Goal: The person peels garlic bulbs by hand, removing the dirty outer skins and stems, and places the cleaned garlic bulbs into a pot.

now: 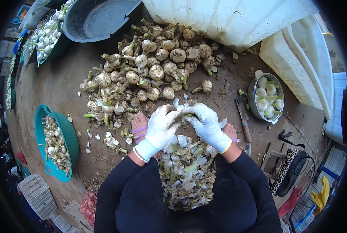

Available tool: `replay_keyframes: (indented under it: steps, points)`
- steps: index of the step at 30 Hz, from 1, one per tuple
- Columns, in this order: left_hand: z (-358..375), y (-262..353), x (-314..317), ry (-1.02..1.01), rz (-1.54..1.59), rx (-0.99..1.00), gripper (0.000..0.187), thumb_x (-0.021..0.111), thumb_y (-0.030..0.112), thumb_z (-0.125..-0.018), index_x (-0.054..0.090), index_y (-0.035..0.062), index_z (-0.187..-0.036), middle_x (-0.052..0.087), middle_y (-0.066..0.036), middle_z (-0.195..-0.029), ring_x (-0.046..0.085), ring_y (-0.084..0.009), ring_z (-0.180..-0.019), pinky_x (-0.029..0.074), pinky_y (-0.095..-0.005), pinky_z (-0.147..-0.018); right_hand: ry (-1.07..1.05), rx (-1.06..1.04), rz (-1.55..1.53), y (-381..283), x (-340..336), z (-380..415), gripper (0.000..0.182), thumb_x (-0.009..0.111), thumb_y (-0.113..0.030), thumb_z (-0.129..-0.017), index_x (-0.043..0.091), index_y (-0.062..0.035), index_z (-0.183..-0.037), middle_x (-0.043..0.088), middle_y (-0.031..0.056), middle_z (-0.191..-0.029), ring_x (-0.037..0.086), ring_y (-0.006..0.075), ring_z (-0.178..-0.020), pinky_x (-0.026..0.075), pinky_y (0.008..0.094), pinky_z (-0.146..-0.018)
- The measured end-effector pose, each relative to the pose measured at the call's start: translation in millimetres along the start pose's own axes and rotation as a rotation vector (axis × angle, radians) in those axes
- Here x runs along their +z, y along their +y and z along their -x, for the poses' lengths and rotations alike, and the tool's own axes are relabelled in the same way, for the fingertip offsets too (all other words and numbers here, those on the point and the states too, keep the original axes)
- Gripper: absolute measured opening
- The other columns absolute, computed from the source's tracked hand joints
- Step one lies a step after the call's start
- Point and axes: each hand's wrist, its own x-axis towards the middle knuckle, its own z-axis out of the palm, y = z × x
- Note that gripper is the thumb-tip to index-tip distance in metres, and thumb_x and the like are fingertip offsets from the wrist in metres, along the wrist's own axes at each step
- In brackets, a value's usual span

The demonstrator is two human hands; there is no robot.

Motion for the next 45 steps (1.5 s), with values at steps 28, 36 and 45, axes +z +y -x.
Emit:
replay_keyframes:
  steps: [28, 36, 45]
  points:
    - [28, -30, 20, -0.542, -0.159, -0.100, 0.039, 0.061, 0.036, -0.086, 0.059, 0.0080, -0.114, 0.064, -0.013, -0.101, 0.063, -0.0341, -0.094, 0.050, -0.0436, -0.078, 0.215, -0.377, -0.901, -148, -144, -138, 0.042, 0.060, -0.035, -0.094, 0.051, -0.0018, -0.117, 0.062, 0.0109, -0.103, 0.064, 0.0193, -0.088, 0.056, 0.0291, -0.077]
    - [34, -38, 16, -0.501, -0.123, -0.179, 0.039, 0.059, 0.037, -0.088, 0.059, 0.0094, -0.116, 0.064, -0.013, -0.103, 0.062, -0.0326, -0.095, 0.049, -0.0417, -0.081, -0.197, 0.386, 0.603, 88, -32, -83, 0.059, 0.067, -0.026, -0.083, 0.045, -0.0115, -0.136, 0.051, 0.0213, -0.128, 0.053, 0.0373, -0.114, 0.044, 0.0440, -0.097]
    - [30, -54, 38, -0.142, 0.280, -0.434, 0.050, 0.064, 0.028, -0.085, 0.052, 0.0029, -0.127, 0.061, -0.017, -0.118, 0.059, -0.0316, -0.110, 0.047, -0.0386, -0.093, 0.092, 0.827, -0.709, 82, 0, -47, 0.034, 0.062, -0.023, -0.091, 0.052, -0.0058, -0.119, 0.060, 0.0119, -0.115, 0.064, 0.0228, -0.095, 0.054, 0.0375, -0.080]
